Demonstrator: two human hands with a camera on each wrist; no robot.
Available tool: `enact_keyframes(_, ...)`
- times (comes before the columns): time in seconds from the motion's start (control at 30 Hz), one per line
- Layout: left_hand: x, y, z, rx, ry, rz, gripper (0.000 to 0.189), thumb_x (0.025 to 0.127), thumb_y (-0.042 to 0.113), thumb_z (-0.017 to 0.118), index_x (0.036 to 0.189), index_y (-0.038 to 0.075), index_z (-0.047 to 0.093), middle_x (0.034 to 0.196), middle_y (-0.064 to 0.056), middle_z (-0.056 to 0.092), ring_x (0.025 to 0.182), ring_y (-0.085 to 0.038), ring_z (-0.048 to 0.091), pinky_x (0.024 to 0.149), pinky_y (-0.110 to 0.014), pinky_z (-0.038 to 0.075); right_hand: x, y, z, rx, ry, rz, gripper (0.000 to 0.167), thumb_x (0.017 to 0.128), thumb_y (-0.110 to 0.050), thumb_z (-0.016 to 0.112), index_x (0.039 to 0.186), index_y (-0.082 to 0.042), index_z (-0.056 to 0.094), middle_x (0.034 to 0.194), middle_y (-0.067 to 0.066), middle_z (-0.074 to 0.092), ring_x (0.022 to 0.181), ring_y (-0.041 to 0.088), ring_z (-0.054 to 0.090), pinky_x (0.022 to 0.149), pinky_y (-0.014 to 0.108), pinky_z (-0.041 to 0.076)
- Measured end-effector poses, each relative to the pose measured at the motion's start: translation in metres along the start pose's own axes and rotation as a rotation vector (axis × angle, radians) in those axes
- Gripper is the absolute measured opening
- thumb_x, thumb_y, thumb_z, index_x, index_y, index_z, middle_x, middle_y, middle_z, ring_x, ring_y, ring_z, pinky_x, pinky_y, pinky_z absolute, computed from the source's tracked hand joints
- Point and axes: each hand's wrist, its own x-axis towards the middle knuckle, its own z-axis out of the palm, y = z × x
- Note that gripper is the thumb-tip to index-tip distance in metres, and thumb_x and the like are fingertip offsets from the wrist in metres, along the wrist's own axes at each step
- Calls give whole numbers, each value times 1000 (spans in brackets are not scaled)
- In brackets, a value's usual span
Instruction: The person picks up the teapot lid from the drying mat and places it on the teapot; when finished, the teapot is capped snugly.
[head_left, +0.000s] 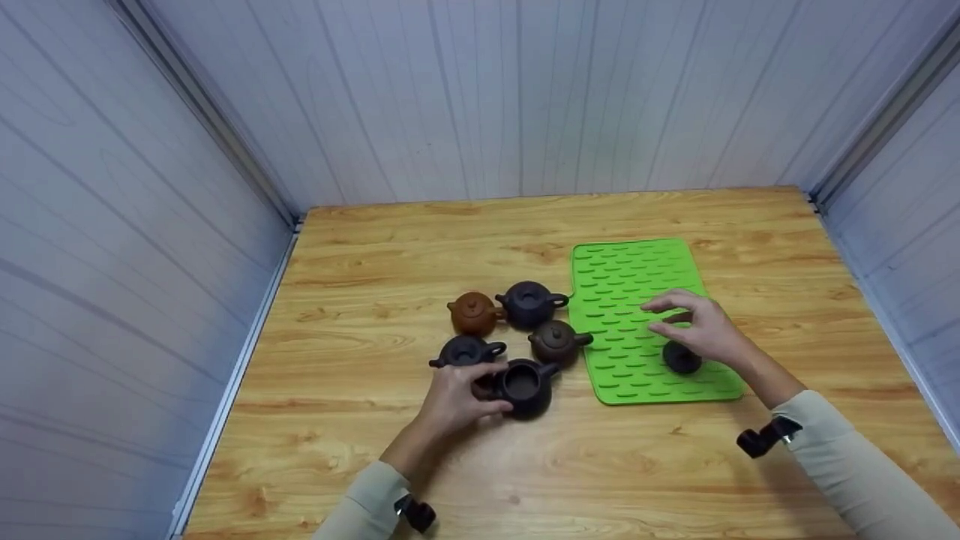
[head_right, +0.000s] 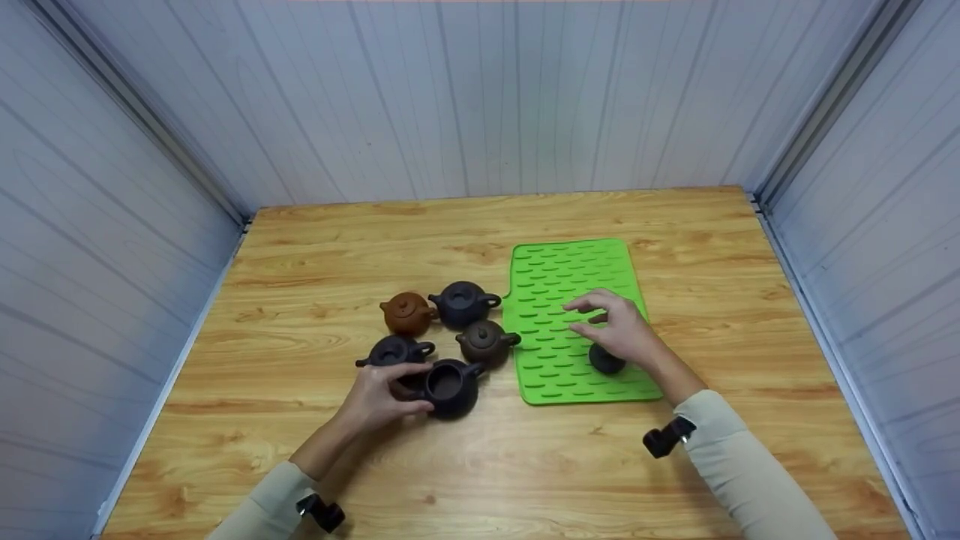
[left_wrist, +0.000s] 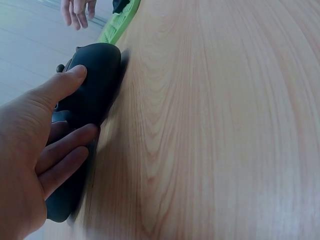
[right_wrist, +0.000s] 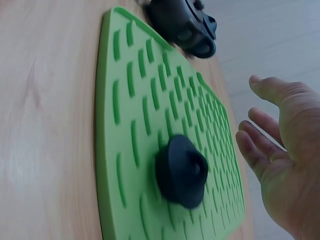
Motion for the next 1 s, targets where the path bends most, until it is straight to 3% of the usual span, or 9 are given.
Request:
enact_keyframes(0.17, 0, -4, 1, 3, 30, 64, 56, 83, 32, 102, 133, 16, 84, 114, -13, 88, 69, -3, 65, 70, -22, 55, -7, 7, -10, -31, 14, -1, 27, 105, -5, 79, 131, 0, 79, 131, 22, 75, 114, -12, 65, 95, 11, 57)
enact_keyframes(0.33, -1, -18, 8, 25, 79, 157, 55, 86, 39, 100, 133, 16, 84, 112, -11, 89, 65, 2, 56, 67, -22, 52, -15, 14, -15, -40, 11, -1, 28, 103, -3, 80, 131, 1, 79, 131, 22, 75, 113, -10, 67, 94, 11, 58)
enact_keyframes(0.53, 0, -4, 1, -1, 32, 82, 54, 85, 32, 101, 133, 14, 84, 116, -13, 88, 65, 1, 60, 68, -21, 53, -25, 23, -20, -37, -33, 0, 29, 101, -3, 82, 130, 2, 79, 131, 21, 73, 117, -10, 65, 96, 12, 58)
enact_keyframes(0.77, 0, 1, -2, -5, -6, 16, 54, 86, 29, 101, 136, 16, 83, 115, -12, 88, 69, -7, 72, 70, -21, 56, -37, 36, -24, 13, -85, 18, 35, 98, -1, 84, 132, 5, 78, 134, 26, 69, 119, -13, 63, 97, 15, 61)
enact_keyframes(0.9, 0, 2, -2, -16, -23, 3, 55, 88, 28, 99, 139, 18, 82, 114, -12, 88, 71, -8, 74, 69, -22, 57, -41, 43, -25, 15, -105, 26, 37, 97, -1, 86, 132, 6, 78, 133, 27, 69, 116, -6, 67, 96, 13, 60)
enact_keyframes(1.0, 1, 2, -2, -16, -24, 12, 54, 89, 26, 98, 140, 18, 81, 124, -10, 87, 70, -8, 75, 68, -21, 56, -43, 47, -25, 18, -112, 28, 37, 95, 0, 87, 131, 5, 79, 133, 27, 68, 114, -7, 67, 96, 12, 59)
